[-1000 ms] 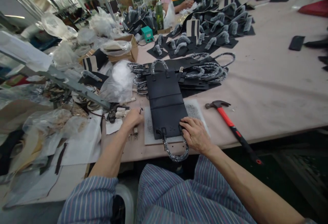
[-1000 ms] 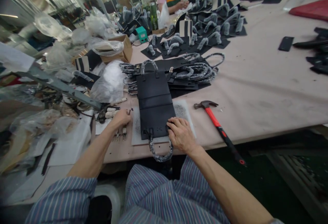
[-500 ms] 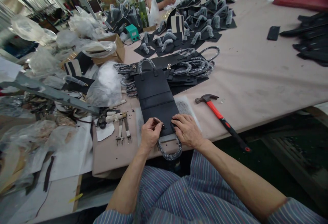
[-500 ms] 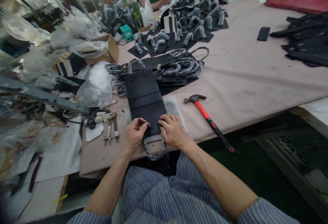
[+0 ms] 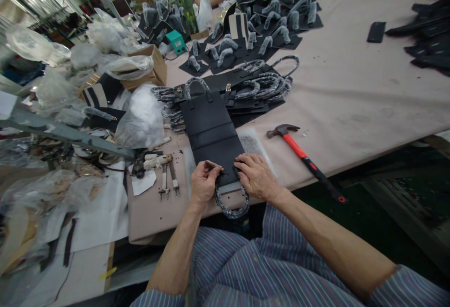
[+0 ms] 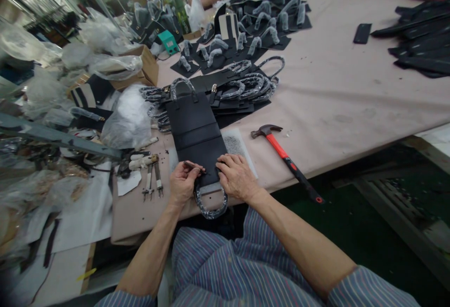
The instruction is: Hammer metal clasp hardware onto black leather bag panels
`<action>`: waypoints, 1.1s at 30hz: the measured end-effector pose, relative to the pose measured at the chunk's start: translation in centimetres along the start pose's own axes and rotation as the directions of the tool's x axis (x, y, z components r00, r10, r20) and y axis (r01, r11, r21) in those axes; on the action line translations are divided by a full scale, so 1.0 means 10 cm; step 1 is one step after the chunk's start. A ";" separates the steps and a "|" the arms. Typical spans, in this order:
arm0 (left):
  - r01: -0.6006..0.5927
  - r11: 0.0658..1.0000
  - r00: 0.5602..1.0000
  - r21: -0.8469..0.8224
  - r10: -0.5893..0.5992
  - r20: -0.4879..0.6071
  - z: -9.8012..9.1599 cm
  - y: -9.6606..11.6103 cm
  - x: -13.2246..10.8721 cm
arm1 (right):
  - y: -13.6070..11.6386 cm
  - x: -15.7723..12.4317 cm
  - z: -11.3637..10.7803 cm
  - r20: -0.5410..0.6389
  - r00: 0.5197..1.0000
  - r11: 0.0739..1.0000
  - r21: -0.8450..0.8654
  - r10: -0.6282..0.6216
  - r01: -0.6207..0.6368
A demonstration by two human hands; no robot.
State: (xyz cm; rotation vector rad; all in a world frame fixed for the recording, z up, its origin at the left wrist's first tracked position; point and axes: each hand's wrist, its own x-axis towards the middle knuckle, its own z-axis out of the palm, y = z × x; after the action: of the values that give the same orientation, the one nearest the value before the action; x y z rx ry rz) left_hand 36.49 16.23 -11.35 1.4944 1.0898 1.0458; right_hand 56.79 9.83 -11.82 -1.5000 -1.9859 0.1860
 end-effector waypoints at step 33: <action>-0.209 0.933 0.972 0.293 0.166 0.167 -0.01 0.05 0.02 | -0.01 0.00 0.00 -0.018 1.000 0.999 0.037 0.014 -0.013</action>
State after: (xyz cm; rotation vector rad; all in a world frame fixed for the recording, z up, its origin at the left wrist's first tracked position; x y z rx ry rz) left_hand 36.48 16.37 -10.79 1.9259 1.0606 0.9111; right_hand 56.71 9.81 -11.79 -1.4868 -1.9481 0.2129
